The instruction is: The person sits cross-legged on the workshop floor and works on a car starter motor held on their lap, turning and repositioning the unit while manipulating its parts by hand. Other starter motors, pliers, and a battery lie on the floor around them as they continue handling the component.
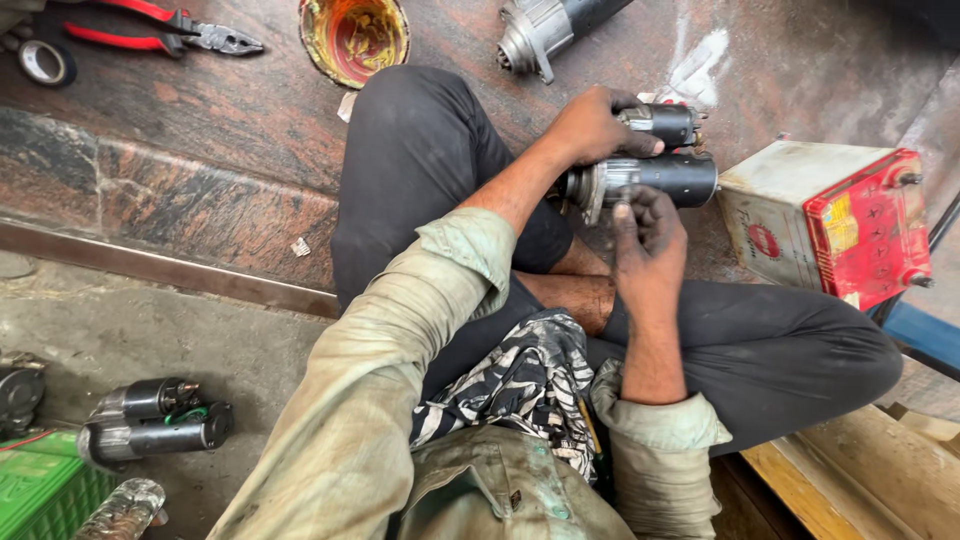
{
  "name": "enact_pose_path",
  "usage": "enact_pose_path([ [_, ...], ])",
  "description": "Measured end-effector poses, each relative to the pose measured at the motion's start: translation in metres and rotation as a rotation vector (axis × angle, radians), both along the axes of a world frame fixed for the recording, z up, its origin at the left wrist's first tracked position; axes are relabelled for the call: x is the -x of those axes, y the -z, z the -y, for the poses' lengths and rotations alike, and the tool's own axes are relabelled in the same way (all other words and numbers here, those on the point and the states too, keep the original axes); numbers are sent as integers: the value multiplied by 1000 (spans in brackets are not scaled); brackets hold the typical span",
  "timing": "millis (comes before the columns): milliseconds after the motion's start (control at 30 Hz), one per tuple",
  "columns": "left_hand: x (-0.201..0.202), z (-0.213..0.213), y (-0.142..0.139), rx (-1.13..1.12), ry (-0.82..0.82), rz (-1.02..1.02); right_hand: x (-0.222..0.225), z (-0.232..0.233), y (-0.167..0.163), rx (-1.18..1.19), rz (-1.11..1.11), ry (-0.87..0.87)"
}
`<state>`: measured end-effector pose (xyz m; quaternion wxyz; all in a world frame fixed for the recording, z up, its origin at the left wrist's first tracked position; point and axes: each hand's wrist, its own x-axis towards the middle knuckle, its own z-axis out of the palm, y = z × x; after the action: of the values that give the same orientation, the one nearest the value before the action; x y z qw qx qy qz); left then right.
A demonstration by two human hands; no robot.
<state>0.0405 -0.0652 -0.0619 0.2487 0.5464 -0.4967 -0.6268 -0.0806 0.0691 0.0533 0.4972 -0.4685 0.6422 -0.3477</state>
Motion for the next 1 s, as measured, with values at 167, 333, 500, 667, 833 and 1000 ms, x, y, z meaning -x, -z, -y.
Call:
enact_pose_path([
  [167, -2, 2, -13, 2, 14, 49, 3, -2, -6, 168, -178, -137],
  [333, -8, 4, -26, 23, 56, 348, 1, 0, -8, 336, -439, -198],
  [500, -14, 7, -27, 1, 40, 280, -13, 14, -14, 408, -364, -116],
  [667, -14, 8, -20, 22, 33, 228, -25, 28, -9, 533, -455, -99],
  [833, -11, 9, -15, -16, 24, 167, -24, 15, -7, 508, -541, -112],
  [1000, -6, 10, -10, -18, -6, 163, -29, 14, -4, 534, -692, -120],
])
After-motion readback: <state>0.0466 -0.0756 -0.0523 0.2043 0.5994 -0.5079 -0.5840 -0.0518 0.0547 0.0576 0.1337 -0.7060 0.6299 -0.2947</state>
